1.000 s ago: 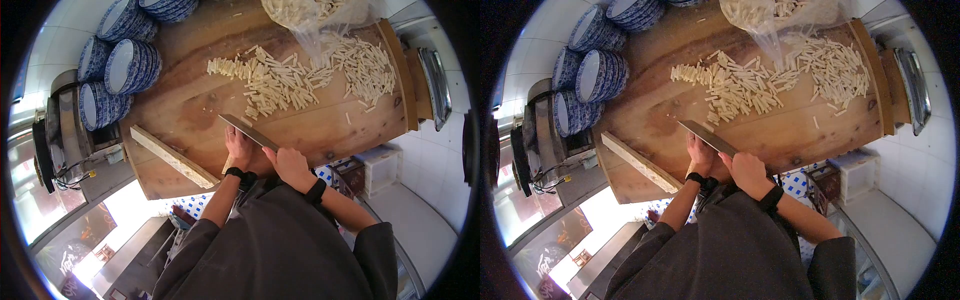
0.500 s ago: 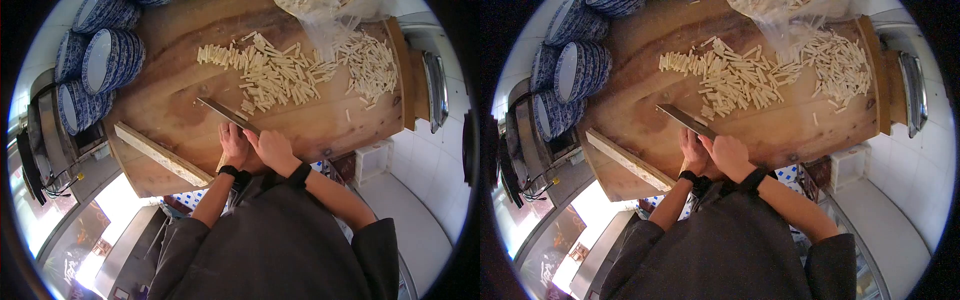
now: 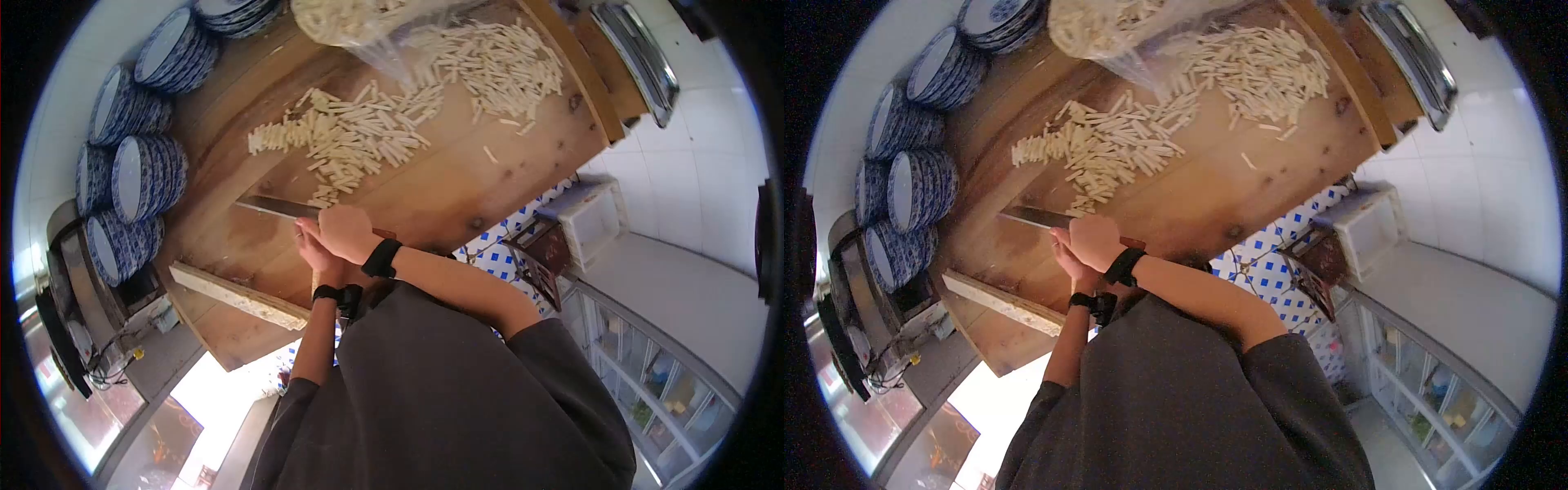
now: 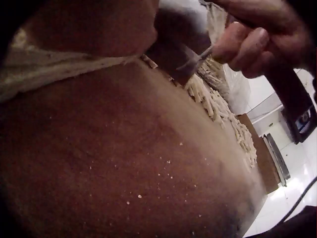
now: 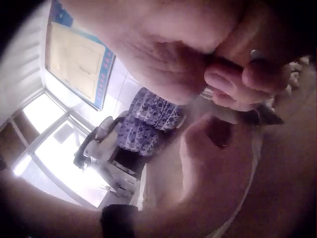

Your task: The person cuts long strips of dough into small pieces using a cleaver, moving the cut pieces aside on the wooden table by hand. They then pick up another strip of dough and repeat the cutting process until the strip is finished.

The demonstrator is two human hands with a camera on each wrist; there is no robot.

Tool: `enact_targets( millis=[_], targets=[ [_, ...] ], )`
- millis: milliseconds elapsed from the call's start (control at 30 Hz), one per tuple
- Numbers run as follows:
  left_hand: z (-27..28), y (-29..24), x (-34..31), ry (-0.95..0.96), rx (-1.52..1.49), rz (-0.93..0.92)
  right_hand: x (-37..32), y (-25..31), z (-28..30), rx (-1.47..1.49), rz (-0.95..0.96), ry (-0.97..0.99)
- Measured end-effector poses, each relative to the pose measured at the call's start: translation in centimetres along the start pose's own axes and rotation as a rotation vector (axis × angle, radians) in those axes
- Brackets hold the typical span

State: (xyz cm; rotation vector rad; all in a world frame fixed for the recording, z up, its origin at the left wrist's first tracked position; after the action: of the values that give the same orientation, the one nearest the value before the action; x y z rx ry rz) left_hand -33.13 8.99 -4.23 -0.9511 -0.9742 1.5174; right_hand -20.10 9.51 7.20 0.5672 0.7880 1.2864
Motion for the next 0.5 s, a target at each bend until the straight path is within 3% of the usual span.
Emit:
enact_targets(
  millis=[67, 133, 300, 433, 467, 500],
  targets=[
    [-0.1, -1.0, 0.1, 0.009, -0.001, -0.032, -1.0, -0.6, 1.0, -0.016, -0.008, -0.013],
    [-0.1, -4.5, -0.5, -0.045, 0.613, -0.519, -1.9, -0.9, 2.4, 0.010, -0.010, 0.018],
    [0.0, -5.3, -0.5, -0.111, 0.628, -0.424, -2.6, -2.8, 6.1, 0.144, -0.065, 0.099],
    [0.1, -6.8, -0.8, -0.128, 0.645, -0.512, -1.9, -4.4, 9.2, 0.176, -0.163, 0.116],
    [0.1, -7.3, -1.1, -0.102, 0.616, -0.494, -2.0, -4.2, 10.1, 0.202, -0.021, 0.076],
    [0.1, -7.4, -1.2, -0.075, 0.585, -0.478, -1.9, -4.4, 10.5, 0.205, -0.018, 0.078]
  ],
)
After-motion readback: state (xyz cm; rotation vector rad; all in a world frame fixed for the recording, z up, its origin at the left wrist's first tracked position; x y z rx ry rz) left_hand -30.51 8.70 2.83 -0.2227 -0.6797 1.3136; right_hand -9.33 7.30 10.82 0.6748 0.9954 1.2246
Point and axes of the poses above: each hand's wrist, its own x-axis towards the middle knuckle, its own z-axis out of the back of the hand, y = z × x, the point moved 4 cm from there along x, towards the middle knuckle, and after that the axes turned 8 degrees about x, right-handed, at the moved point
